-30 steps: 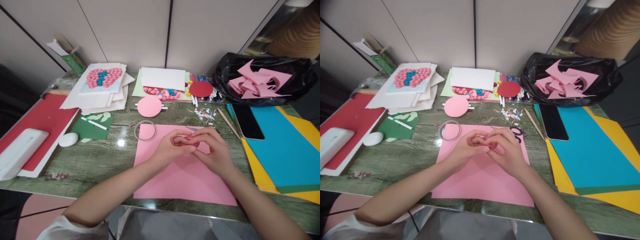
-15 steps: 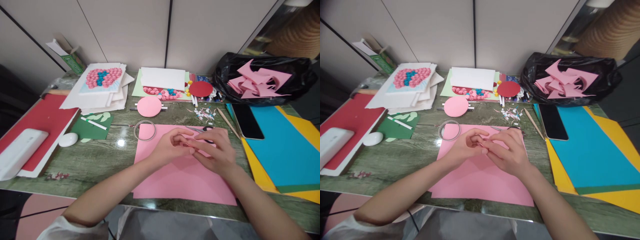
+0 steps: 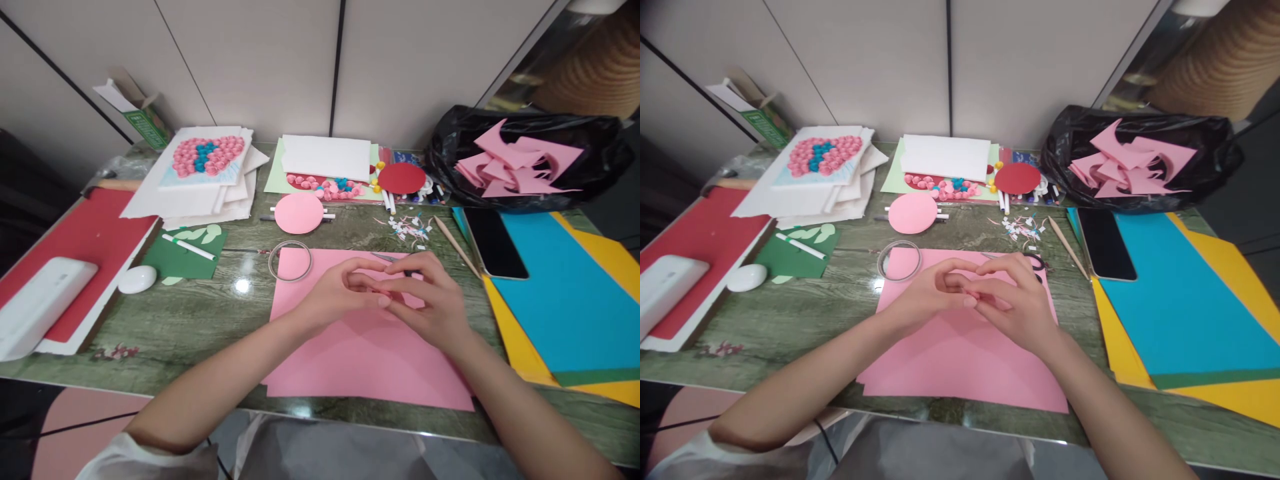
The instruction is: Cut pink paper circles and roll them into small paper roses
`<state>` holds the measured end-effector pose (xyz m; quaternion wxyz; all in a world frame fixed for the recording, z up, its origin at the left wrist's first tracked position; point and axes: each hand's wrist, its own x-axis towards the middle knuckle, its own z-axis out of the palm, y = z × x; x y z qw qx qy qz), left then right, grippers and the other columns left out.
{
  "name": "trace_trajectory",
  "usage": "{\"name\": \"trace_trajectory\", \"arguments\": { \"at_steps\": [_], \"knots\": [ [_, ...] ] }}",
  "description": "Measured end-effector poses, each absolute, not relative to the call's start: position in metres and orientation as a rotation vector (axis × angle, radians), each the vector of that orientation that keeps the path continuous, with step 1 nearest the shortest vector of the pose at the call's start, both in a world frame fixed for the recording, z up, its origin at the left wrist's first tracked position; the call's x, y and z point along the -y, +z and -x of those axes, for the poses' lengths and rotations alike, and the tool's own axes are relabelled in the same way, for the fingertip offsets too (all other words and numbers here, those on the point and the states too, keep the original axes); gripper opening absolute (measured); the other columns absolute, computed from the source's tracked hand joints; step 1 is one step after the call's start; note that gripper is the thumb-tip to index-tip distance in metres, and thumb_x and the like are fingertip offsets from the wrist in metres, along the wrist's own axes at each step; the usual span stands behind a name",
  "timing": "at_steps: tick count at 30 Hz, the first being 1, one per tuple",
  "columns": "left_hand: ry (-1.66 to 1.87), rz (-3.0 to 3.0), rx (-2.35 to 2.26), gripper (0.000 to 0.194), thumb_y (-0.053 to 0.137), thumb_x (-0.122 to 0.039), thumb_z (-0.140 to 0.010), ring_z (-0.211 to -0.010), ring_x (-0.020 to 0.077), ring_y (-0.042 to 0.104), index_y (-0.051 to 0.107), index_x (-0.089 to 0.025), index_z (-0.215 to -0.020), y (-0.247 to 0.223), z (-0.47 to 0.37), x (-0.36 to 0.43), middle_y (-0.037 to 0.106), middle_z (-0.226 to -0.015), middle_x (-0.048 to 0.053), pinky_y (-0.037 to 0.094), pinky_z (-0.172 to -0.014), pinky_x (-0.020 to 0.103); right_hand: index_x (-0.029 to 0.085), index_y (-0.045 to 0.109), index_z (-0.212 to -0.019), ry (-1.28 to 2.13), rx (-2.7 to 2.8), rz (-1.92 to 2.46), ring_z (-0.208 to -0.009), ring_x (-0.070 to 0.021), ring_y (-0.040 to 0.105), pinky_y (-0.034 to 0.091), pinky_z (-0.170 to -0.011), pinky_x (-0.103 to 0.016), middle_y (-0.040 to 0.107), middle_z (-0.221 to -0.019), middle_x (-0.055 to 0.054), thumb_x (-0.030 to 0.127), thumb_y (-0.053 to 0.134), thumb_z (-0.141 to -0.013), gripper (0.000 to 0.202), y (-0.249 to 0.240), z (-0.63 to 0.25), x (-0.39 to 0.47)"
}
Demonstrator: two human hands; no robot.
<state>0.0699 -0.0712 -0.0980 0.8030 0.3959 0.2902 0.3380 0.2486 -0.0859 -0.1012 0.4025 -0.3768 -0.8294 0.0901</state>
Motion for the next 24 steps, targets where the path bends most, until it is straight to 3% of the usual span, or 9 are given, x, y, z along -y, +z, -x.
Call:
{"name": "trace_trajectory", "arguments": {
  "at_steps": [3,9,17,24],
  "knots": [
    [0.77,-0.747,-0.624,0.041,0.076,-0.016,-0.063,-0.077,0.0158,0.064,0.061,-0.016,-0.1,-0.1,-0.075,0.078,0.069,-0.077,0.002,0.045,-0.08,0.034,0.027,0.061,-0.087,0.264,2.044,0.986,-0.086,-0.0212,0.054,0.046,-0.072,-0.04,0.058,-0.091,-0.004,0.015,0.068,-0.076,0.018,-0.102,-0.247,0.087],
    [0.792,-0.677,-0.615,0.039,0.076,-0.016,-0.065,-0.076,0.0132,0.063,0.061,-0.016,-0.101,-0.104,-0.079,0.085,0.069,-0.077,0.002,0.045,-0.078,0.029,0.024,0.055,-0.076,0.233,2.031,1.032,-0.08,-0.0206,0.054,0.045,-0.069,-0.04,0.058,-0.085,-0.004,0.017,0.065,-0.077,0.012,-0.103,-0.241,0.089],
    [0.83,-0.689,-0.613,0.039,0.075,-0.017,-0.067,-0.076,0.0133,0.066,0.057,-0.02,-0.101,-0.106,-0.074,0.077,0.07,-0.075,-0.001,0.046,-0.079,0.03,0.028,0.062,-0.098,0.323,2.075,1.029,-0.085,-0.0207,0.055,0.046,-0.073,-0.039,0.059,-0.091,-0.004,0.015,0.067,-0.076,0.026,-0.095,-0.247,0.088],
    [0.708,-0.938,-0.641,0.04,0.074,-0.016,-0.066,-0.076,0.0134,0.064,0.058,-0.018,-0.102,-0.102,-0.065,0.065,0.067,-0.077,0.001,0.047,-0.078,0.03,0.029,0.062,-0.1,0.387,2.213,0.966,-0.093,-0.0206,0.055,0.046,-0.077,-0.04,0.06,-0.099,-0.005,0.015,0.061,-0.081,0.024,-0.095,-0.251,0.084]
  ]
}}
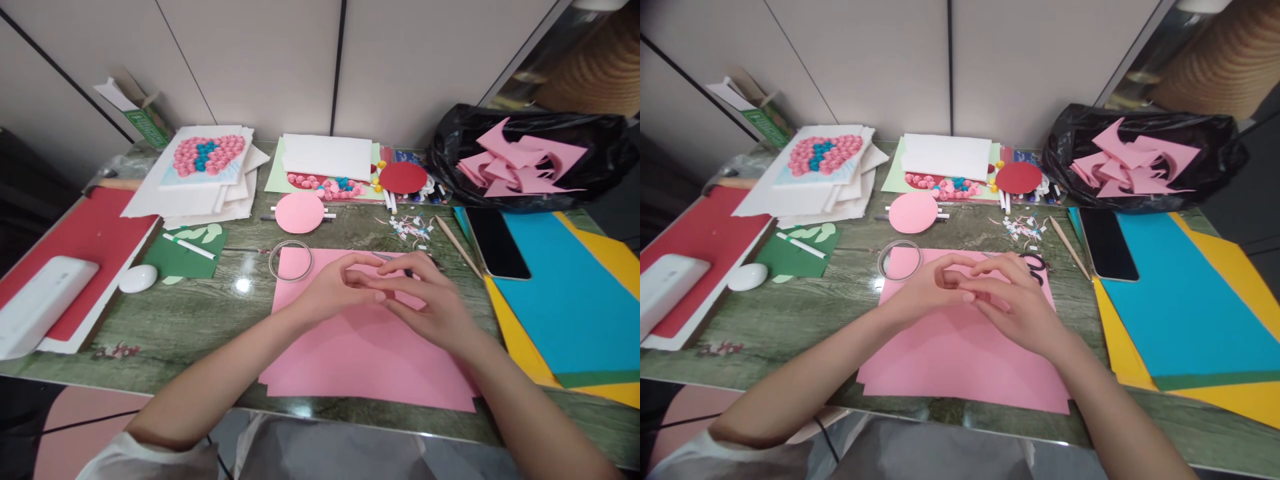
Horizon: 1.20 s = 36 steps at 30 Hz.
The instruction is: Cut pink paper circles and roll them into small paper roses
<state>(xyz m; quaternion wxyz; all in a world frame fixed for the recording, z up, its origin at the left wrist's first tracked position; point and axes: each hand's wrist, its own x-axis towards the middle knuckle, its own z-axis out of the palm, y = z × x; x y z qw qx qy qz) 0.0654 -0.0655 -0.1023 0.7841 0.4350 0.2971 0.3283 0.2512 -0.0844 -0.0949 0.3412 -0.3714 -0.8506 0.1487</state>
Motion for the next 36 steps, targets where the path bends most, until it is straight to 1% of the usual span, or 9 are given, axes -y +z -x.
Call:
{"name": "trace_trajectory", "arguments": {
  "at_steps": [3,6,11,17,20,24,30,36],
  "knots": [
    [0.685,-1.012,-0.651,0.039,0.073,-0.013,-0.065,-0.073,0.0115,0.063,0.059,-0.019,-0.101,-0.099,-0.063,0.062,0.067,-0.077,0.001,0.047,-0.074,0.027,0.027,0.063,-0.096,0.433,2.257,0.966,-0.096,-0.0206,0.055,0.046,-0.08,-0.04,0.059,-0.102,-0.006,0.016,0.061,-0.082,0.018,-0.096,-0.251,0.083],
    [0.707,-1.007,-0.648,0.04,0.073,-0.014,-0.065,-0.074,0.0116,0.063,0.059,-0.018,-0.102,-0.097,-0.063,0.062,0.067,-0.075,0.0,0.046,-0.076,0.027,0.027,0.063,-0.092,0.393,2.22,0.994,-0.093,-0.0208,0.056,0.045,-0.079,-0.04,0.06,-0.1,-0.006,0.017,0.063,-0.081,0.014,-0.096,-0.25,0.083],
    [0.771,-0.835,-0.591,0.043,0.074,-0.017,-0.066,-0.08,0.0157,0.064,0.059,-0.017,-0.106,-0.101,-0.072,0.072,0.068,-0.075,0.001,0.046,-0.08,0.033,0.026,0.06,-0.083,0.338,2.112,1.057,-0.088,-0.0211,0.055,0.046,-0.074,-0.039,0.06,-0.093,-0.004,0.019,0.064,-0.079,0.009,-0.096,-0.247,0.085],
    [0.827,-0.606,-0.678,0.045,0.078,-0.017,-0.062,-0.078,0.0142,0.063,0.06,-0.018,-0.103,-0.11,-0.082,0.084,0.069,-0.078,0.001,0.042,-0.081,0.031,0.024,0.055,-0.075,0.321,2.002,1.139,-0.087,-0.0219,0.056,0.046,-0.075,-0.04,0.059,-0.087,-0.004,0.019,0.063,-0.078,0.01,-0.104,-0.24,0.089],
    [0.853,-0.557,-0.692,0.043,0.078,-0.015,-0.06,-0.074,0.013,0.063,0.06,-0.017,-0.099,-0.11,-0.082,0.084,0.068,-0.074,0.0,0.042,-0.08,0.03,0.024,0.055,-0.077,0.329,1.979,1.147,-0.086,-0.0217,0.056,0.046,-0.075,-0.04,0.059,-0.085,-0.004,0.019,0.064,-0.077,0.01,-0.104,-0.238,0.09],
    [0.874,-0.612,-0.642,0.038,0.076,-0.014,-0.063,-0.073,0.0114,0.062,0.06,-0.019,-0.097,-0.108,-0.079,0.08,0.066,-0.072,-0.003,0.044,-0.075,0.027,0.025,0.059,-0.083,0.402,1.979,1.122,-0.088,-0.0211,0.056,0.047,-0.076,-0.039,0.058,-0.087,-0.003,0.016,0.066,-0.076,0.013,-0.1,-0.24,0.089],
    [0.855,-0.779,-0.616,0.038,0.074,-0.013,-0.065,-0.069,0.0082,0.056,0.06,-0.019,-0.101,-0.109,-0.074,0.074,0.06,-0.073,-0.003,0.045,-0.07,0.023,0.028,0.063,-0.095,0.466,2.05,1.056,-0.091,-0.0211,0.056,0.047,-0.078,-0.04,0.058,-0.094,-0.004,0.018,0.066,-0.078,0.02,-0.095,-0.247,0.087],
    [0.827,-0.922,-0.607,0.039,0.072,-0.014,-0.066,-0.07,0.012,0.058,0.059,-0.019,-0.103,-0.103,-0.07,0.072,0.057,-0.069,-0.003,0.045,-0.07,0.026,0.027,0.063,-0.094,0.464,2.135,1.003,-0.093,-0.0207,0.055,0.047,-0.078,-0.039,0.058,-0.095,-0.005,0.017,0.064,-0.08,0.018,-0.096,-0.247,0.086]
  ]
}}
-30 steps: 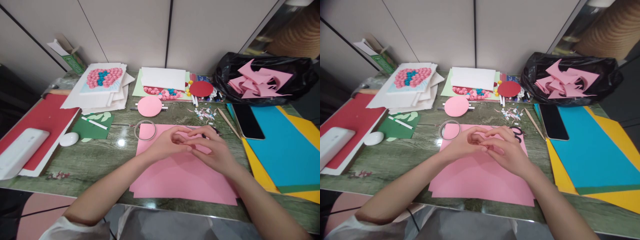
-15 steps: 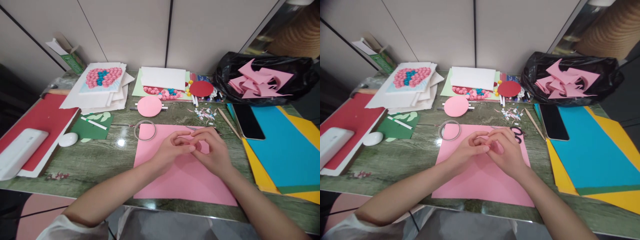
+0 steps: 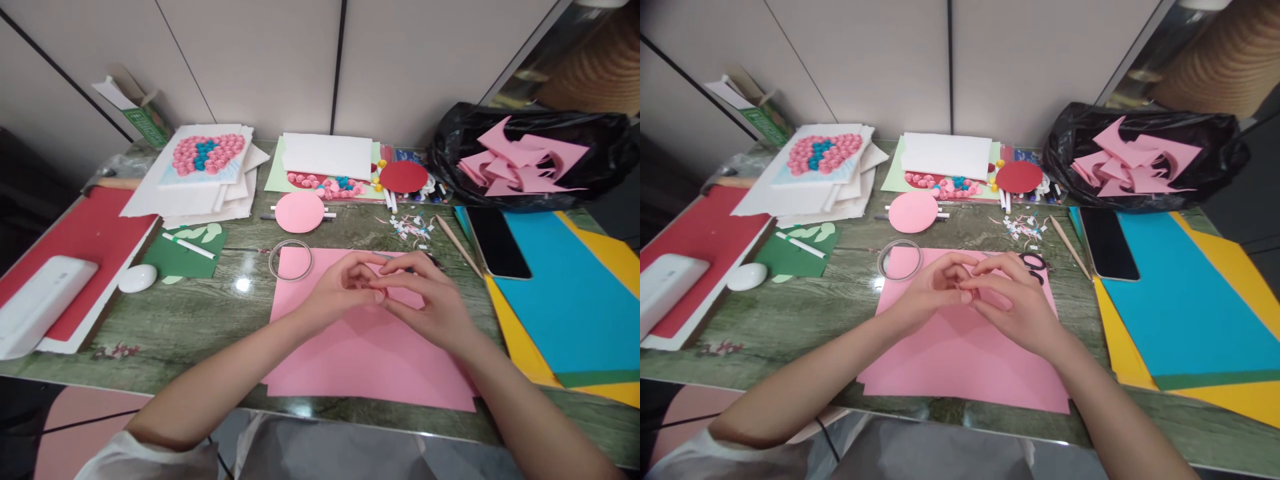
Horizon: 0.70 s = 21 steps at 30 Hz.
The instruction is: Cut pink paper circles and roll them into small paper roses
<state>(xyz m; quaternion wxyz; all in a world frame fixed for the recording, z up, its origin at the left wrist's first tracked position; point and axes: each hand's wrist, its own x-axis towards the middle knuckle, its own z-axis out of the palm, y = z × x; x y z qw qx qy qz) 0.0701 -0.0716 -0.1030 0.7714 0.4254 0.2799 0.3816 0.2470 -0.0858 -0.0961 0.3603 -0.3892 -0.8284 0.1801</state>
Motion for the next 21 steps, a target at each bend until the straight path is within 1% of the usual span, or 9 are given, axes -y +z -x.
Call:
{"name": "trace_trajectory", "arguments": {
  "at_steps": [5,8,11,15,21],
  "knots": [
    [0.835,-0.898,-0.65,0.037,0.071,-0.011,-0.065,-0.071,0.0126,0.059,0.06,-0.017,-0.099,-0.101,-0.071,0.072,0.059,-0.068,-0.002,0.045,-0.07,0.027,0.026,0.064,-0.092,0.429,2.147,0.999,-0.09,-0.0201,0.055,0.046,-0.077,-0.039,0.059,-0.094,-0.005,0.018,0.064,-0.08,0.014,-0.098,-0.247,0.085],
    [0.829,-0.816,-0.653,0.035,0.073,-0.012,-0.063,-0.073,0.013,0.06,0.06,-0.017,-0.095,-0.103,-0.072,0.073,0.063,-0.072,-0.001,0.045,-0.073,0.028,0.027,0.064,-0.094,0.422,2.13,1.007,-0.09,-0.0204,0.055,0.046,-0.076,-0.039,0.059,-0.095,-0.005,0.017,0.063,-0.08,0.017,-0.099,-0.248,0.085],
    [0.837,-0.709,-0.643,0.038,0.075,-0.013,-0.063,-0.074,0.0135,0.063,0.06,-0.018,-0.097,-0.105,-0.074,0.075,0.067,-0.075,-0.001,0.044,-0.076,0.03,0.027,0.064,-0.095,0.383,2.103,1.023,-0.088,-0.0205,0.055,0.047,-0.074,-0.038,0.059,-0.092,-0.005,0.016,0.063,-0.08,0.019,-0.099,-0.247,0.085],
    [0.872,-0.598,-0.612,0.039,0.076,-0.011,-0.062,-0.075,0.013,0.065,0.06,-0.019,-0.097,-0.108,-0.077,0.078,0.069,-0.076,-0.001,0.043,-0.078,0.029,0.027,0.062,-0.092,0.302,2.056,1.035,-0.084,-0.0202,0.055,0.047,-0.073,-0.038,0.059,-0.088,-0.004,0.015,0.063,-0.08,0.017,-0.099,-0.243,0.087],
    [0.892,-0.542,-0.576,0.038,0.076,-0.011,-0.062,-0.081,0.0171,0.068,0.06,-0.019,-0.095,-0.112,-0.079,0.081,0.07,-0.076,-0.002,0.044,-0.084,0.033,0.024,0.059,-0.086,0.299,2.007,1.065,-0.084,-0.0199,0.055,0.046,-0.073,-0.038,0.059,-0.085,-0.003,0.013,0.065,-0.077,0.016,-0.103,-0.24,0.09]
  ]
}}
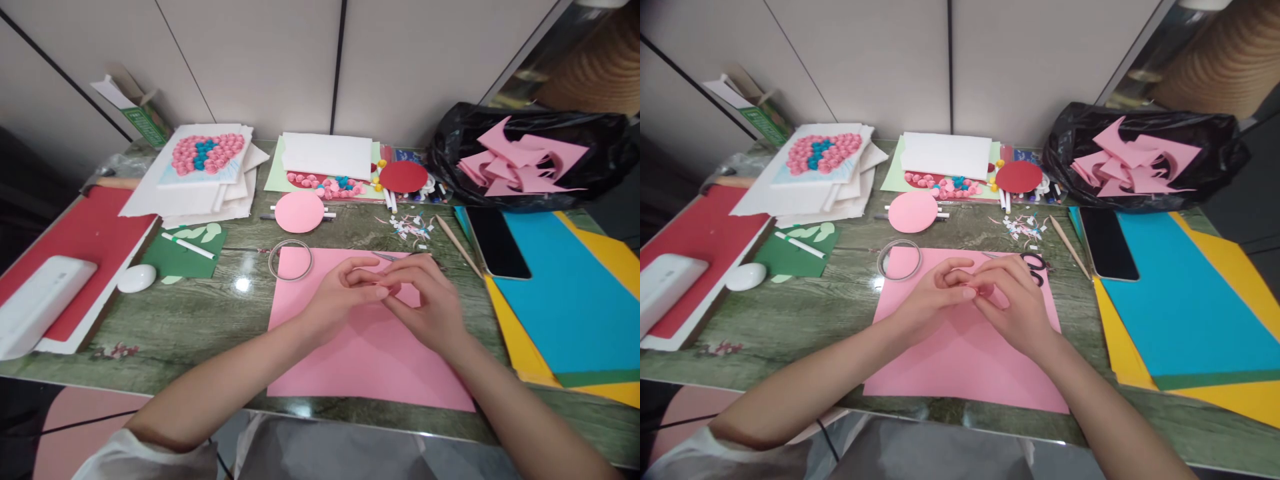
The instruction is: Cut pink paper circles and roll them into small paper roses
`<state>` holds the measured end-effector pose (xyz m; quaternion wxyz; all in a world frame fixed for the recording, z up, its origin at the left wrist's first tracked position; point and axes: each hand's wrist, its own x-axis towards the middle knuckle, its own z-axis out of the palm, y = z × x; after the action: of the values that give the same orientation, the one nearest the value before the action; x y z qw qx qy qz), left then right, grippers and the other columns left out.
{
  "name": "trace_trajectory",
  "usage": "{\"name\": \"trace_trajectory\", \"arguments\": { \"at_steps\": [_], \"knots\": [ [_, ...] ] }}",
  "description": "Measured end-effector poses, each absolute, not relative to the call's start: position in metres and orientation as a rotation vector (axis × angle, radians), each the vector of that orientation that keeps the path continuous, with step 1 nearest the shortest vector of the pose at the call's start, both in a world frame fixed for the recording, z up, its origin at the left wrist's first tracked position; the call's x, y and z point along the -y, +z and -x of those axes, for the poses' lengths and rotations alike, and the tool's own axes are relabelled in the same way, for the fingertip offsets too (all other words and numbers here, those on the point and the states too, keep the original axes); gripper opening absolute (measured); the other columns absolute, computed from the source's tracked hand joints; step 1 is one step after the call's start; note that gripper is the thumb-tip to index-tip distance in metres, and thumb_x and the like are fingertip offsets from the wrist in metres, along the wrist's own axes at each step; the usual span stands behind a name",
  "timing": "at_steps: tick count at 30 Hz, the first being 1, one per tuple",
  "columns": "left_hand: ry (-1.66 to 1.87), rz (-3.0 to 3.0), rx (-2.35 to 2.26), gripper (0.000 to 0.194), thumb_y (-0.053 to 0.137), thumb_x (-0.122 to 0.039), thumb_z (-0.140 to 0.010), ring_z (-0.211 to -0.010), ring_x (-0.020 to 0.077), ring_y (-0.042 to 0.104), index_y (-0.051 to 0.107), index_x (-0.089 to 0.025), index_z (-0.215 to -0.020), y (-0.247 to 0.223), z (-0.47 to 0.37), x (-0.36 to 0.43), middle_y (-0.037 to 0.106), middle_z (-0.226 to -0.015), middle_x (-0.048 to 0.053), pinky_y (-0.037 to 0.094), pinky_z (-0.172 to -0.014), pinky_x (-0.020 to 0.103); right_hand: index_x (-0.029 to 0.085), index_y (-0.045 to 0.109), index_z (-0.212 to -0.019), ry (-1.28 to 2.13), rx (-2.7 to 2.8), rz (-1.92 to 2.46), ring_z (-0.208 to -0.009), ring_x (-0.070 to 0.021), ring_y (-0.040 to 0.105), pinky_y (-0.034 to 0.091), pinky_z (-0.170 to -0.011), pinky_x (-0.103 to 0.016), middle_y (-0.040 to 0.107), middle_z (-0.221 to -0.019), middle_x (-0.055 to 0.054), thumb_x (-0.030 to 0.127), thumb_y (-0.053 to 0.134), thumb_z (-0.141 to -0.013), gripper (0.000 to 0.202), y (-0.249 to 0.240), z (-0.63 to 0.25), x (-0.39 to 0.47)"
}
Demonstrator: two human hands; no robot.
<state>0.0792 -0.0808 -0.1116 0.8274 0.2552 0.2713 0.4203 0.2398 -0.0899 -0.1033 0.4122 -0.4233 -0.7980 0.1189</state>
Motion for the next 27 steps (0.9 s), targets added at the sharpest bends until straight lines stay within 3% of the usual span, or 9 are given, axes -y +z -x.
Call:
{"name": "trace_trajectory", "arguments": {
  "at_steps": [13,21,27],
  "knots": [
    [0.88,-0.755,-0.681,0.04,0.076,-0.013,-0.063,-0.069,0.0105,0.063,0.06,-0.02,-0.099,-0.111,-0.072,0.07,0.068,-0.074,-0.002,0.046,-0.07,0.026,0.027,0.062,-0.097,0.379,2.02,1.044,-0.086,-0.0197,0.055,0.047,-0.075,-0.038,0.058,-0.091,-0.004,0.014,0.066,-0.078,0.023,-0.097,-0.244,0.09],
    [0.711,-0.885,-0.643,0.038,0.074,-0.007,-0.061,-0.07,0.0106,0.062,0.062,-0.017,-0.095,-0.099,-0.063,0.06,0.066,-0.067,-0.002,0.045,-0.073,0.026,0.028,0.061,-0.102,0.453,2.212,0.986,-0.095,-0.0204,0.054,0.047,-0.08,-0.039,0.057,-0.099,-0.006,0.015,0.061,-0.082,0.024,-0.098,-0.25,0.085],
    [0.75,-0.787,-0.629,0.037,0.074,-0.008,-0.061,-0.074,0.0113,0.062,0.063,-0.017,-0.095,-0.098,-0.067,0.066,0.067,-0.074,0.0,0.045,-0.077,0.028,0.027,0.061,-0.097,0.372,2.173,1.003,-0.092,-0.0203,0.056,0.047,-0.078,-0.039,0.059,-0.097,-0.005,0.015,0.061,-0.082,0.019,-0.1,-0.247,0.086]
  ]
}}
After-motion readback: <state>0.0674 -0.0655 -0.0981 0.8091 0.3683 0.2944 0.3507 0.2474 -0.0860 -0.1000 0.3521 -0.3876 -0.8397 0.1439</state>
